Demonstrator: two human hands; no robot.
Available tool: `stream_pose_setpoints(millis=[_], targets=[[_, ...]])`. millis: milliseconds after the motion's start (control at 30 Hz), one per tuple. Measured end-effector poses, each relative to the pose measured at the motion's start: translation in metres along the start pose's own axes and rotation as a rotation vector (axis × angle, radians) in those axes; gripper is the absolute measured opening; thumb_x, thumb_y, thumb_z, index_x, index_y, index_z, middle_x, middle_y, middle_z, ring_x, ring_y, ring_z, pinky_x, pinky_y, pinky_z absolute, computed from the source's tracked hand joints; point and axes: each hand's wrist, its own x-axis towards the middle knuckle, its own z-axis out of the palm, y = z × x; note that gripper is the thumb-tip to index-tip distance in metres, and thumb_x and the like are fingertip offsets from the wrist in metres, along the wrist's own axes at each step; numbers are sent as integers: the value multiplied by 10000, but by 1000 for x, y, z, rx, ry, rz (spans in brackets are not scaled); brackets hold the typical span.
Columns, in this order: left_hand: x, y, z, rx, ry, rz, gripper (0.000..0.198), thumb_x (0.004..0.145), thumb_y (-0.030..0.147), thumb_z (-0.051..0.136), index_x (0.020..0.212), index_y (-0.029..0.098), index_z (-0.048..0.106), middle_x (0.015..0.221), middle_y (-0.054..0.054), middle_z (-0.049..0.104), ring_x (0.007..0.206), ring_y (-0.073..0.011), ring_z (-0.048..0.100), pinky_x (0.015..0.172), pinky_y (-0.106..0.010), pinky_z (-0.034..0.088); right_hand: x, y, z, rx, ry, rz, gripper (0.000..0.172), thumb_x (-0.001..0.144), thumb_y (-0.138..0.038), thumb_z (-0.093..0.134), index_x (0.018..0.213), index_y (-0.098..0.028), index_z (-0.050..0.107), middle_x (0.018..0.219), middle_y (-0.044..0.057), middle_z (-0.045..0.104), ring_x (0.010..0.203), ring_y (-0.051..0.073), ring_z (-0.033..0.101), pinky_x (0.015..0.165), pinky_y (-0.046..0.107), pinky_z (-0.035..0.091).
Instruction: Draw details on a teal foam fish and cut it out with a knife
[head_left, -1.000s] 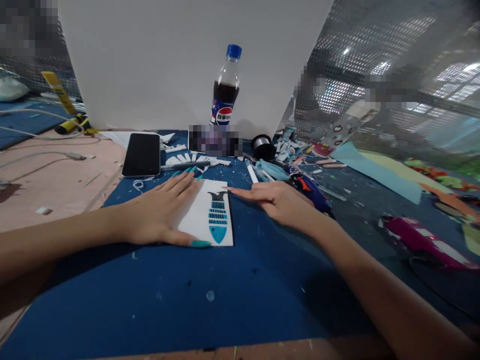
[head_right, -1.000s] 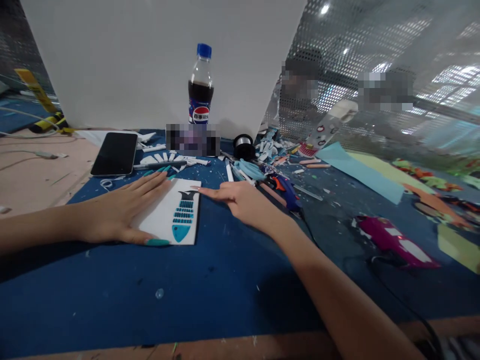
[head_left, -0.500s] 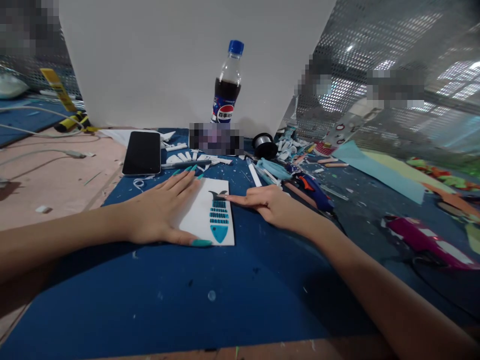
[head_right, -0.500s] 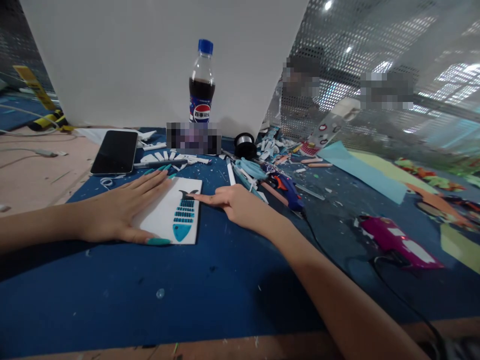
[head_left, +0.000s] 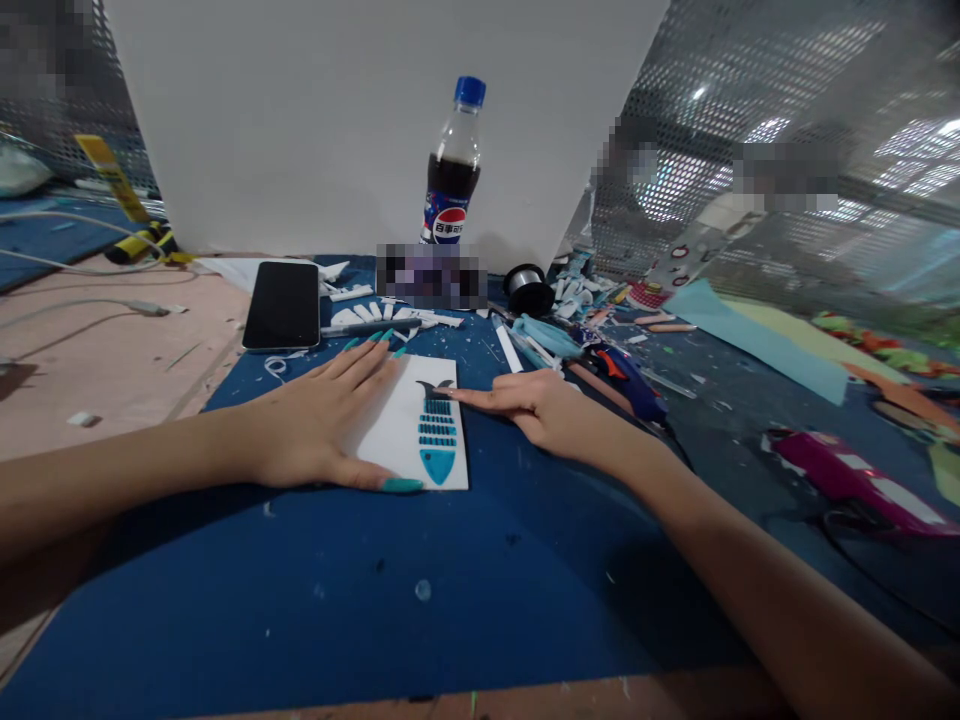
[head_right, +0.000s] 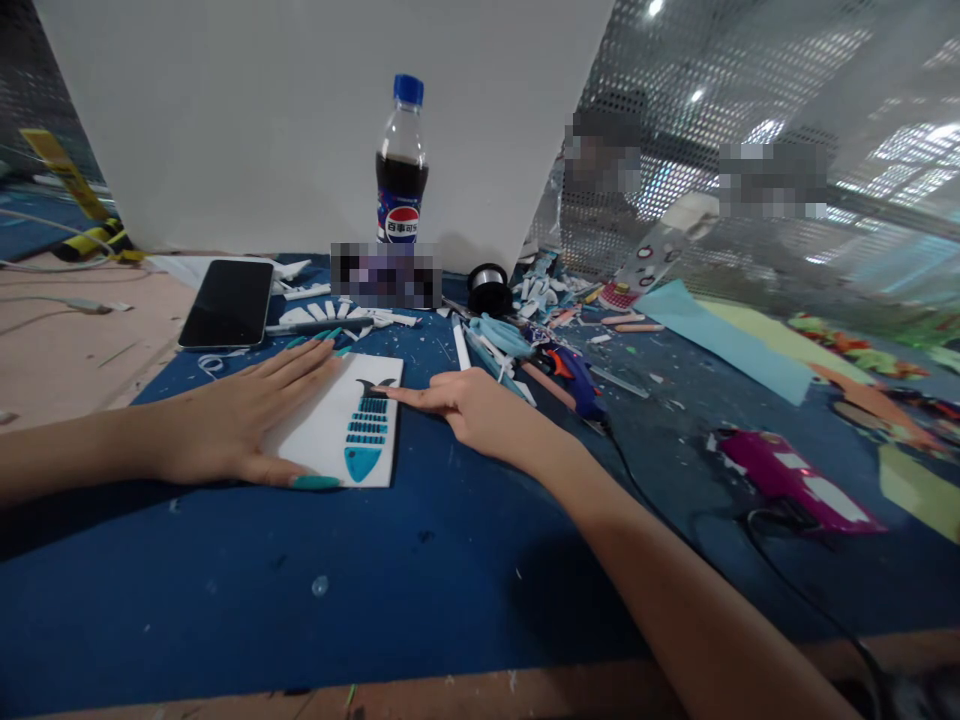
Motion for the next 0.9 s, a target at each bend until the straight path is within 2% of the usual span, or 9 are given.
stream_pose_setpoints(millis=[333, 467, 633, 800, 900], targets=[[0, 5, -5, 5, -29, -5, 1151, 777, 855, 397, 1543, 156, -102, 1606, -138, -123, 1472, -424, -33, 1172, -574, 103, 0, 0, 1, -9, -3, 3, 620, 876, -5, 338, 1398, -262, 550, 712, 22, 530, 626, 144, 441, 676, 277, 378], [0, 5, -5, 17, -24, -16, 1165, 764, 867, 395, 1541, 156, -104, 1606, -125, -144, 1472, -423, -46, 1169, -586, 102, 0, 0, 0, 1, -13, 1, 606, 877, -8, 336, 1400, -226, 550, 711, 26, 516, 625, 148, 447, 659, 279, 370], [0, 7, -8, 3, -73, -35, 1167, 762, 873, 387, 1543, 152, -97, 1603, -134, -147, 1470, -425, -53, 1171, -582, 94, 0, 0, 1, 0, -14, 1, 616, 868, 3, 332, 1399, -220, 550, 705, 23, 507, 619, 146, 431, 664, 282, 368], [1, 4, -6, 5, -12, -1, 1152, 768, 861, 404, 1540, 186, -118, 1608, -107, -148, 1471, -424, -47, 1176, -567, 97, 0, 0, 0, -4, -17, 2, 605, 874, -2, 338, 1399, -217, 550, 701, 21, 507, 610, 142, 423, 653, 276, 367], [1, 4, -5, 9, -35, -16, 1161, 763, 867, 395, 1545, 161, -92, 1608, -119, -143, 1469, -435, -34, 1174, -571, 102, 0, -1, 0, -14, -5, 1, 615, 864, 8, 349, 1393, -227, 555, 688, 16, 509, 615, 141, 437, 646, 266, 368]])
